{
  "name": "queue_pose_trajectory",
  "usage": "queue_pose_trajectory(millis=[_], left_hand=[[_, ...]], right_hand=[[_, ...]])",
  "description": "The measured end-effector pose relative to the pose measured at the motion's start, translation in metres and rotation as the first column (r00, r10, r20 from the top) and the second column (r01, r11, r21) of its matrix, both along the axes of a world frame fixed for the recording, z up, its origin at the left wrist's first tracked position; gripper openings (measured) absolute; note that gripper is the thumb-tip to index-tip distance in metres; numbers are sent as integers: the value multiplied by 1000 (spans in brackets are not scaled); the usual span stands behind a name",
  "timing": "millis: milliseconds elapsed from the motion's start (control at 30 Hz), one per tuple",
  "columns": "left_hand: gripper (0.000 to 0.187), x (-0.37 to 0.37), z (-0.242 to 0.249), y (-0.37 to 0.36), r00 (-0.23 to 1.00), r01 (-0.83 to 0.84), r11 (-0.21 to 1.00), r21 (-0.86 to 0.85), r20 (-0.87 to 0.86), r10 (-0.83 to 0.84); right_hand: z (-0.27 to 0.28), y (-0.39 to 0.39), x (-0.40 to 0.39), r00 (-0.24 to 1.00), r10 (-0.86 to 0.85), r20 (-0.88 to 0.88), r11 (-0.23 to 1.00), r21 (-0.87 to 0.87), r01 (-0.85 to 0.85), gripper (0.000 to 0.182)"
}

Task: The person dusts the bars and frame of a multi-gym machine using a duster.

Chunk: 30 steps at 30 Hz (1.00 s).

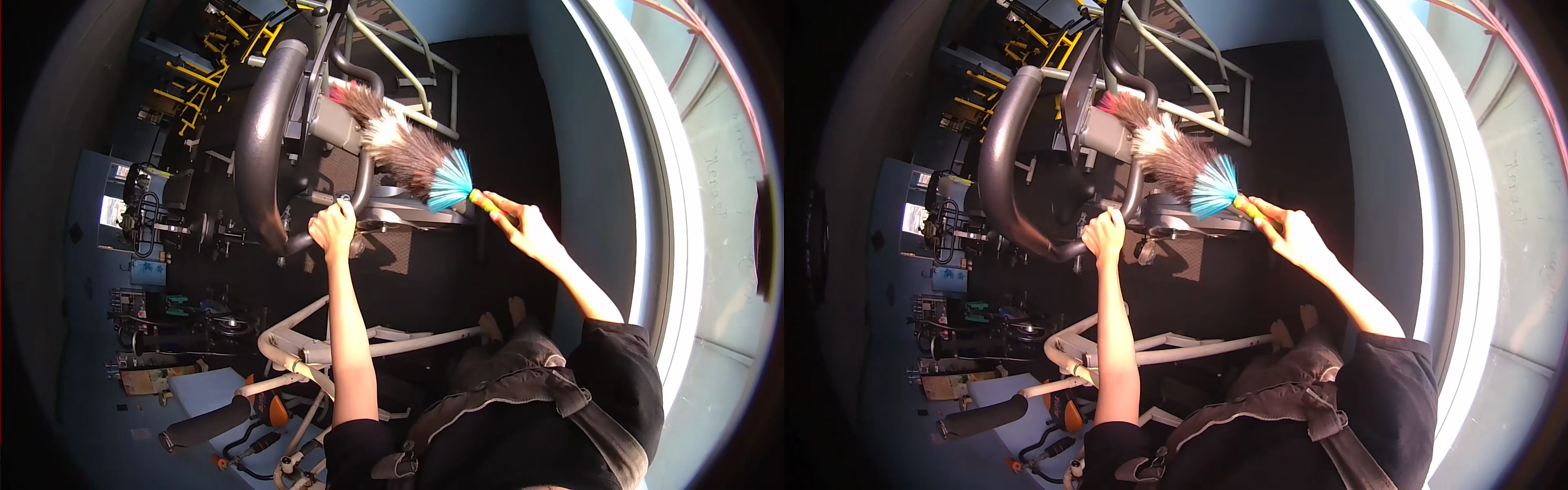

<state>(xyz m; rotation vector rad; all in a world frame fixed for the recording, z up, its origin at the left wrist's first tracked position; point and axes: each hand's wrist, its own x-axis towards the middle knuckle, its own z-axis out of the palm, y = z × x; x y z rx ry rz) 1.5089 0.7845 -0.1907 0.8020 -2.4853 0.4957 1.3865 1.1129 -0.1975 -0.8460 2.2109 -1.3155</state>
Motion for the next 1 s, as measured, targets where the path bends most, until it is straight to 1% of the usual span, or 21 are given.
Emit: queue_pose_trajectory(millis=[33, 67, 133, 167, 233, 300, 367, 433, 467, 500, 533, 567, 633, 667, 700, 767, 833, 900, 933, 967, 1000], left_hand=[[40, 0, 0, 1, 999, 21, 1000, -19, -27, -22], [39, 0, -1, 1, 998, 35, 998, -51, -44, -37], [39, 0, -3, -1, 998, 35, 998, -56, -56, -38], [39, 1, -4, -3, 997, 35, 998, -60, -66, -39], [36, 2, -7, -7, 993, 63, 995, -71, -90, -70], [28, 6, -5, -5, 993, 116, 988, 100, -44, -112], [12, 13, -3, 2, 963, 234, 939, 251, -195, -187], [13, 23, -16, 9, 770, 406, 899, 163, -591, -240], [18, 41, -17, 17, 720, 453, 871, 188, -653, -234], [25, 58, -18, 19, 714, 383, 921, 66, -654, -250], [31, 72, -12, 23, 696, 156, 987, -37, -705, -136], [36, 83, -4, 26, 649, -89, 989, -117, -760, -31], [43, 89, 12, 11, 536, 195, 981, 0, -838, -107], [51, 93, 21, 6, 549, 356, 919, 169, -833, -60], [53, 94, 30, 4, 646, 339, 924, 175, -757, -94], [50, 100, 21, -19, 736, 328, 911, 250, -672, -80], [45, 103, 21, -22, 723, 368, 901, 230, -680, -121], [46, 107, 20, -19, 675, 468, 806, 364, -735, -60], [46, 107, 22, -17, 697, 442, 811, 383, -716, -42], [46, 106, 22, -15, 696, 439, 812, 385, -717, -37], [46, 104, 23, -14, 684, 451, 817, 358, -727, -59]], right_hand=[[5, 8, 15, 996, -9, 91, 998, 67, 3, 38], [-10, 14, 31, 996, -30, 82, 999, -34, 33, 39], [1, 31, 56, 968, -44, 249, 999, 39, 35, 41], [-23, 36, 72, 974, -66, 216, 989, -112, 92, 42], [-35, 49, 96, 978, -72, 195, 985, -141, 100, 42], [-25, 61, 111, 961, -27, 274, 996, -79, 51, 42], [-18, 67, 122, 948, 46, 316, 992, -124, -7, 42], [-23, 71, 122, 969, 114, 217, 973, -224, -64, 42], [-26, 75, 120, 978, 97, 186, 976, -211, -57, 40], [-28, 76, 119, 985, 77, 154, 979, -201, -45, 39], [-25, 72, 120, 996, 27, 83, 940, -342, 3, 39], [-27, 72, 123, 994, -18, 104, 958, -282, 47, 39], [-26, 71, 134, 960, 38, 278, 996, -86, -15, 41], [-20, 68, 139, 939, 110, 327, 992, -93, -84, 40], [-13, 64, 145, 909, 181, 375, 983, -102, -154, 40], [-9, 59, 159, 870, 260, 420, 956, -238, -171, 40], [-16, 57, 165, 893, 183, 412, 952, -301, -56, 40], [-17, 55, 169, 916, 92, 389, 924, -375, 66, 40], [-21, 53, 173, 916, 53, 397, 932, -350, 98, 41], [-18, 51, 176, 916, 56, 397, 933, -347, 93, 41], [-15, 49, 180, 889, 125, 440, 959, -283, 5, 42]])
